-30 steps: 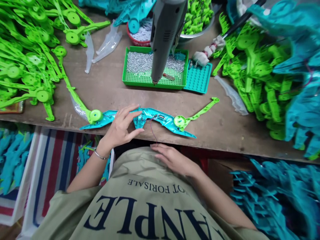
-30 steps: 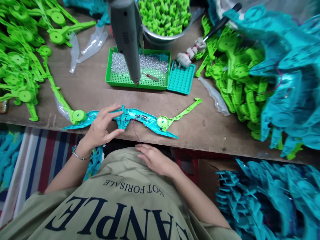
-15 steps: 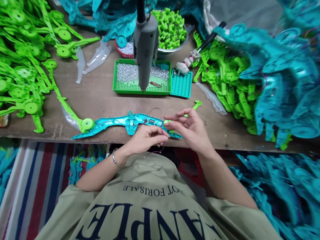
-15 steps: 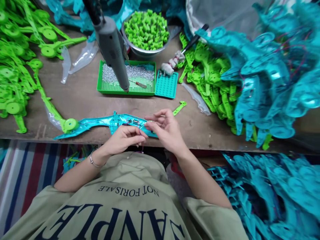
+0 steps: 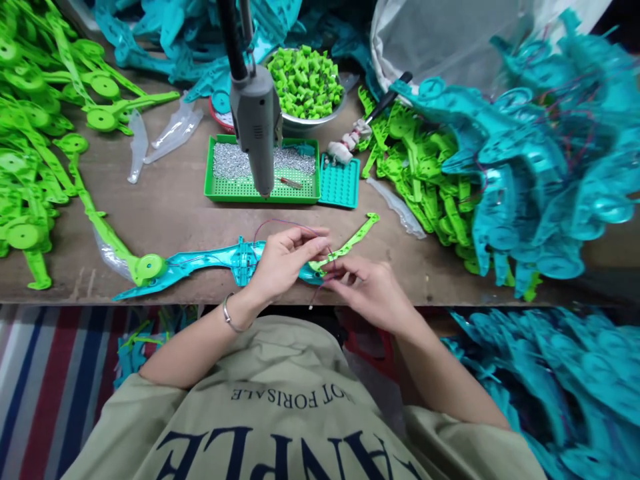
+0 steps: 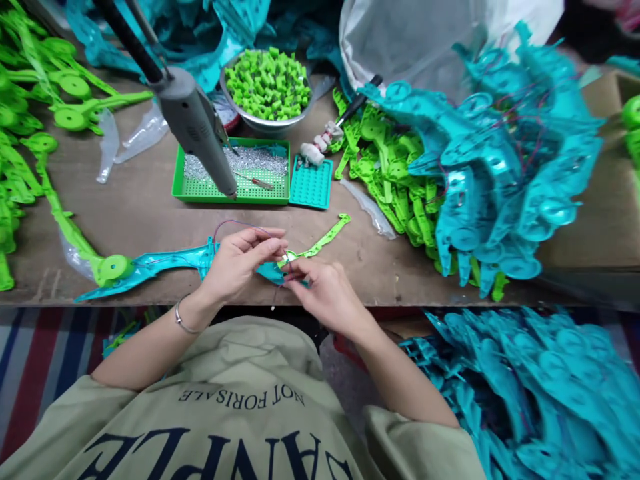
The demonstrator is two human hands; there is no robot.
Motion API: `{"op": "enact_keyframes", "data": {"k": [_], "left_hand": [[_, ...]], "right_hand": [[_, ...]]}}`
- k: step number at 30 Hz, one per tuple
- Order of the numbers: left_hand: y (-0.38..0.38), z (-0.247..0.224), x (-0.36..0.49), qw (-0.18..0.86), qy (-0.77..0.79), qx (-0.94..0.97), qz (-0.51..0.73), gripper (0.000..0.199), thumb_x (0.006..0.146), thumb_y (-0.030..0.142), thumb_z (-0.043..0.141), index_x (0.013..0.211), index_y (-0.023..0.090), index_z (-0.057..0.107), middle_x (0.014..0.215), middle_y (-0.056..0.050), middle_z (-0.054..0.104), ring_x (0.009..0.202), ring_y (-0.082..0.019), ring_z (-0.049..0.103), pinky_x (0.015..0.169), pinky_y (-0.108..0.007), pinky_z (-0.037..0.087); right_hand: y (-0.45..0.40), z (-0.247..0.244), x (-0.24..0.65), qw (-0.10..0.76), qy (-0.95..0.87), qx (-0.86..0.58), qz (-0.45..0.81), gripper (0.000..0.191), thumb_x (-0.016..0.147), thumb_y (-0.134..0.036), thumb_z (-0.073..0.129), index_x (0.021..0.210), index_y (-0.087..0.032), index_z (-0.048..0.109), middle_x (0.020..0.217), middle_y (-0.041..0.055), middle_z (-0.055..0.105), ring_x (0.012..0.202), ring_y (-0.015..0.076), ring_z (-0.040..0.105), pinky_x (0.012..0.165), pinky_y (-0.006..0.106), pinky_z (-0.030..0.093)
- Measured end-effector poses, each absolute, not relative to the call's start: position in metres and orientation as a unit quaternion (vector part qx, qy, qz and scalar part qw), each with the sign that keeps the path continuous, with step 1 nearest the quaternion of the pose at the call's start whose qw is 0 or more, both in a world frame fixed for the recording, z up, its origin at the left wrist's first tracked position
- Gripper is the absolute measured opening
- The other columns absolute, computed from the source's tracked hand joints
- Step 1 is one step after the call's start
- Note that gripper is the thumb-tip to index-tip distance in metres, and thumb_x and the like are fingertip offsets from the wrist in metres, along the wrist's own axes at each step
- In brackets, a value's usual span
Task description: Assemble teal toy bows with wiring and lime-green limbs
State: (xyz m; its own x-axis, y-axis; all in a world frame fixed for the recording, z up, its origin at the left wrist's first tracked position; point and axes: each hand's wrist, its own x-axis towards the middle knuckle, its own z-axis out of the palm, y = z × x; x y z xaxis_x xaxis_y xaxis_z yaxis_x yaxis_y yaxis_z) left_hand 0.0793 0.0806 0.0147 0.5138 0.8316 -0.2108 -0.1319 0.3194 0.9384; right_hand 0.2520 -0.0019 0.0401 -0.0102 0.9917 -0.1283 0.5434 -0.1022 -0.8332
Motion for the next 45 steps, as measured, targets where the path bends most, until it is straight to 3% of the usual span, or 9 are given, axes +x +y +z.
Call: {"op": "enact_keyframes", "data": {"k": [4,7,10,12,16,19,24,36,45], "left_hand": [[0.070,0.001,0.084,0.575,0.329,0.689,0.293,0.042,0.101,0.029,0.050,0.139,0.016,0.063,0.139,-0.016,0.067,0.126,-0.026,0.066,0.110,-0.046,0.052],[0.057,-0.011,0.089,0.359,0.301,0.855,0.223,0.061,0.100,0.034,0.055,0.155,0.010,0.045,0.157,-0.022,0.050,0.150,-0.036,0.044,0.124,-0.058,0.034],[0.048,-0.023,0.093,0.235,0.279,0.919,0.149,0.094,0.091,0.056,0.069,0.161,0.006,0.030,0.161,-0.026,0.044,0.152,-0.044,0.037,0.125,-0.065,0.026],[0.046,-0.031,0.093,0.203,0.270,0.933,0.123,0.093,0.093,0.056,0.067,0.161,0.006,0.029,0.157,-0.025,0.050,0.148,-0.041,0.044,0.124,-0.061,0.029],[0.047,-0.038,0.083,0.192,0.230,0.946,0.126,0.074,0.097,0.044,0.061,0.158,0.008,0.037,0.149,-0.022,0.059,0.145,-0.034,0.050,0.124,-0.053,0.034],[0.048,-0.036,0.071,0.207,0.192,0.951,0.129,0.071,0.097,0.043,0.060,0.155,0.008,0.042,0.146,-0.022,0.061,0.143,-0.034,0.052,0.124,-0.054,0.036],[0.039,-0.026,0.064,0.183,0.176,0.960,0.117,0.072,0.096,0.052,0.063,0.149,0.005,0.049,0.150,-0.027,0.056,0.147,-0.039,0.047,0.124,-0.061,0.033],[0.029,-0.033,0.082,0.187,0.243,0.944,0.124,0.067,0.094,0.059,0.065,0.139,0.011,0.060,0.143,-0.024,0.062,0.138,-0.039,0.054,0.118,-0.061,0.039],[0.033,-0.032,0.081,0.204,0.234,0.943,0.124,0.070,0.092,0.062,0.066,0.140,0.010,0.060,0.140,-0.024,0.063,0.135,-0.040,0.055,0.115,-0.059,0.043]], "right_hand": [[0.022,0.038,0.298,0.380,-0.511,-0.658,0.401,0.027,0.075,-0.039,0.083,0.094,-0.020,0.079,0.086,0.0070,0.081,0.076,0.0215,0.075,0.072,0.034,0.060],[0.043,0.028,0.324,0.397,-0.447,-0.669,0.441,0.049,0.063,-0.051,0.092,0.095,-0.018,0.076,0.073,0.0048,0.077,0.064,0.0185,0.070,0.064,0.032,0.058],[0.058,0.015,0.330,0.362,-0.427,-0.668,0.490,0.054,0.057,-0.058,0.094,0.085,-0.017,0.073,0.065,0.0028,0.073,0.056,0.0146,0.064,0.058,0.030,0.054],[0.062,0.009,0.329,0.337,-0.429,-0.654,0.524,0.053,0.055,-0.058,0.094,0.081,-0.017,0.073,0.070,0.0051,0.075,0.063,0.0161,0.068,0.062,0.030,0.056],[0.065,0.007,0.324,0.300,-0.427,-0.628,0.577,0.047,0.054,-0.048,0.097,0.079,-0.016,0.074,0.075,0.0063,0.077,0.067,0.0155,0.069,0.063,0.027,0.055],[0.064,0.008,0.322,0.262,-0.411,-0.606,0.629,0.044,0.053,-0.042,0.098,0.077,-0.016,0.071,0.067,0.0021,0.073,0.058,0.0116,0.064,0.057,0.025,0.053],[0.064,0.006,0.321,0.215,-0.424,-0.568,0.672,0.037,0.056,-0.038,0.095,0.075,-0.017,0.071,0.065,-0.0021,0.071,0.059,0.0102,0.063,0.061,0.026,0.055],[0.069,0.002,0.321,0.160,-0.576,-0.549,0.583,0.014,0.069,-0.026,0.078,0.079,-0.016,0.079,0.071,0.0017,0.077,0.065,0.0127,0.067,0.062,0.023,0.051],[0.072,0.009,0.313,0.129,-0.600,-0.546,0.570,0.018,0.071,-0.009,0.066,0.086,-0.016,0.075,0.080,0.0038,0.080,0.071,0.0145,0.073,0.063,0.023,0.054]]}}
